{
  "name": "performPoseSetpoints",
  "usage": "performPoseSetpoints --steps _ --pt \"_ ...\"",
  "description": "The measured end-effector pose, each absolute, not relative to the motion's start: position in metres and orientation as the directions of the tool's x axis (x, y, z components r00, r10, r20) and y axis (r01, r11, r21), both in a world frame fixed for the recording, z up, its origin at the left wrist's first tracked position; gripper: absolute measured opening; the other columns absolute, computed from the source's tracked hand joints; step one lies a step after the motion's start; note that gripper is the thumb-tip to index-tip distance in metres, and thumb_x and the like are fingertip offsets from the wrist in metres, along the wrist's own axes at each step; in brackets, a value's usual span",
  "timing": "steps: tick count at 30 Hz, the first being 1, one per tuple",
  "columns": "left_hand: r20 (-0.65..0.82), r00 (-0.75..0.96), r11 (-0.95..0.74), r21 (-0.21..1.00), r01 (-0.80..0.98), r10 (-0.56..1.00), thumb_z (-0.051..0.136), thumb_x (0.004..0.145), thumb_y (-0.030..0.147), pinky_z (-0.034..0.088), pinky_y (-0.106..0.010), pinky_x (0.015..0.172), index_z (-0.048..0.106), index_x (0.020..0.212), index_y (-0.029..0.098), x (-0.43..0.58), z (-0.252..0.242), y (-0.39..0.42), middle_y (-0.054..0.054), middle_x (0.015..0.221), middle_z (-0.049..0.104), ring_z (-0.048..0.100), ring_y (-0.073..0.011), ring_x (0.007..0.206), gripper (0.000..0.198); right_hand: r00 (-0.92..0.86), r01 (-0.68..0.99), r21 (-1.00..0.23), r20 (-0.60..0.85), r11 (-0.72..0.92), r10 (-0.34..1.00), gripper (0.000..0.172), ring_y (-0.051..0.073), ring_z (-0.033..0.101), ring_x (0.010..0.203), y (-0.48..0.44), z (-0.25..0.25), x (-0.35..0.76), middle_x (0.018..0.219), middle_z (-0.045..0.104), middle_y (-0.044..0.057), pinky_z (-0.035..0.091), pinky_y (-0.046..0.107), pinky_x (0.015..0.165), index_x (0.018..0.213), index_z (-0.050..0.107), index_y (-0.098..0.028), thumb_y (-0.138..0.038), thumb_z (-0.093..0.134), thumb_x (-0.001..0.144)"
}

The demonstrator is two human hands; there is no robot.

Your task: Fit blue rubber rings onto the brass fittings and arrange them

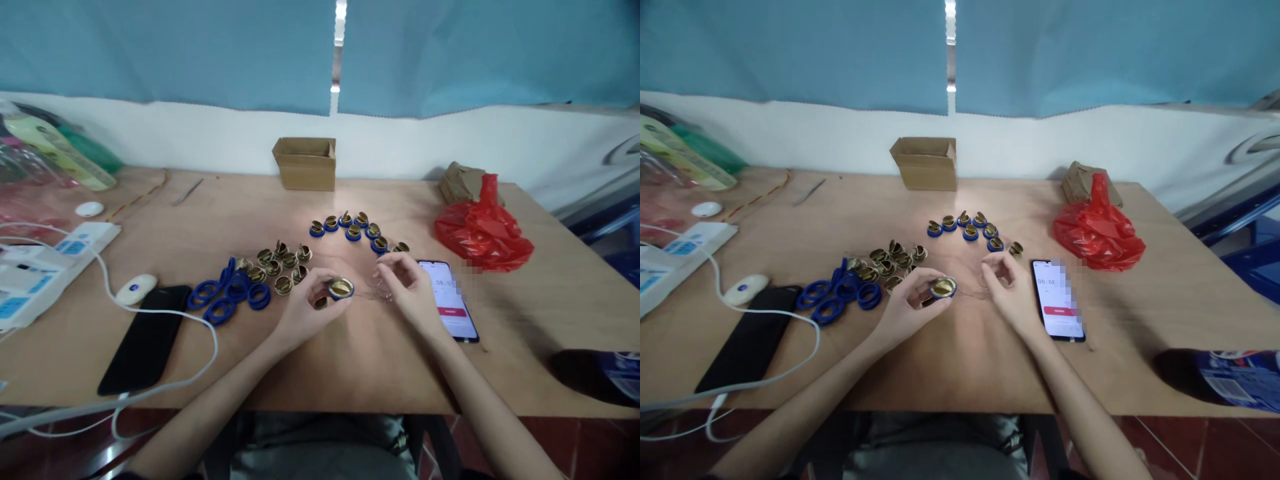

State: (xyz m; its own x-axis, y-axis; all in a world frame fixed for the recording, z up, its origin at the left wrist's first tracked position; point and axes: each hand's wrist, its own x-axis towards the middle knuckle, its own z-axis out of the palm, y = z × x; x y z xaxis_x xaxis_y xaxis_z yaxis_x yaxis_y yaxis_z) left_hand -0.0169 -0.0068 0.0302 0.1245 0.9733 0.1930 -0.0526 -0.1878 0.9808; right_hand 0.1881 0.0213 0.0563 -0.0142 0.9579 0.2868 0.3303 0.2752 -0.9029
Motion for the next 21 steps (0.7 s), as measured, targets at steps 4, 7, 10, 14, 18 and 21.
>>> performPoseSetpoints --steps 4,7,10,14,18,21 --pt "0.234 0.148 -0.236 0.972 -0.005 0.961 0.076 0.077 0.02 0.058 -0.029 0.08 0.061 0.104 0.019 -0.014 0.03 -0.011 -0.005 0.097 0.071 0.071 -0.0168 0.087 0.031 -0.132 0.749 -0.636 0.131 0.186 0.983 0.014 0.017 0.058 0.057 0.033 0.056 0.214 0.067 0.064 0.0 0.039 0.029 0.056 0.096 0.064 -0.02 -0.03 0.064 0.086" --pt "0.242 0.164 -0.248 0.968 0.021 0.956 0.076 0.078 0.02 0.058 -0.029 0.081 0.062 0.104 0.018 -0.013 0.03 -0.013 -0.005 0.097 0.071 0.071 -0.0172 0.088 0.03 -0.173 0.821 -0.549 0.024 0.158 0.985 0.017 0.019 0.059 0.059 0.037 0.052 0.22 0.064 0.064 0.0 0.037 0.028 0.055 0.098 0.064 -0.02 -0.031 0.066 0.084" --pt "0.247 0.191 -0.256 0.966 0.025 0.95 0.075 0.08 0.021 0.058 -0.029 0.082 0.062 0.103 0.018 -0.011 0.03 -0.015 -0.007 0.1 0.072 0.072 -0.0182 0.091 0.027 -0.265 0.8 -0.565 -0.029 0.203 0.964 0.015 0.019 0.061 0.063 0.037 0.045 0.217 0.069 0.067 0.0 0.039 0.028 0.059 0.097 0.063 -0.02 -0.03 0.065 0.085" --pt "0.235 0.246 -0.256 0.965 0.057 0.94 0.075 0.079 0.019 0.057 -0.032 0.089 0.064 0.104 0.019 -0.008 0.027 -0.019 -0.008 0.104 0.072 0.072 -0.0202 0.097 0.027 -0.32 0.786 -0.565 -0.021 0.252 0.947 0.009 0.019 0.062 0.068 0.035 0.037 0.208 0.078 0.07 0.002 0.039 0.028 0.063 0.096 0.062 -0.02 -0.019 0.06 0.087" --pt "0.223 0.282 -0.258 0.962 0.094 0.933 0.075 0.079 0.019 0.058 -0.033 0.091 0.065 0.105 0.019 -0.007 0.023 -0.021 -0.007 0.102 0.073 0.072 -0.0206 0.096 0.028 -0.313 0.821 -0.507 -0.013 0.263 0.95 0.009 0.019 0.061 0.07 0.034 0.035 0.2 0.078 0.069 0.004 0.037 0.027 0.064 0.087 0.061 -0.019 -0.014 0.055 0.09" --pt "0.239 0.276 -0.273 0.958 0.091 0.931 0.075 0.08 0.019 0.058 -0.033 0.091 0.065 0.105 0.019 -0.007 0.023 -0.021 -0.007 0.104 0.073 0.072 -0.0209 0.098 0.027 -0.351 0.832 -0.457 0.006 0.315 0.936 0.011 0.019 0.06 0.073 0.033 0.033 0.195 0.082 0.068 0.006 0.036 0.028 0.065 0.085 0.061 -0.018 -0.011 0.053 0.09"
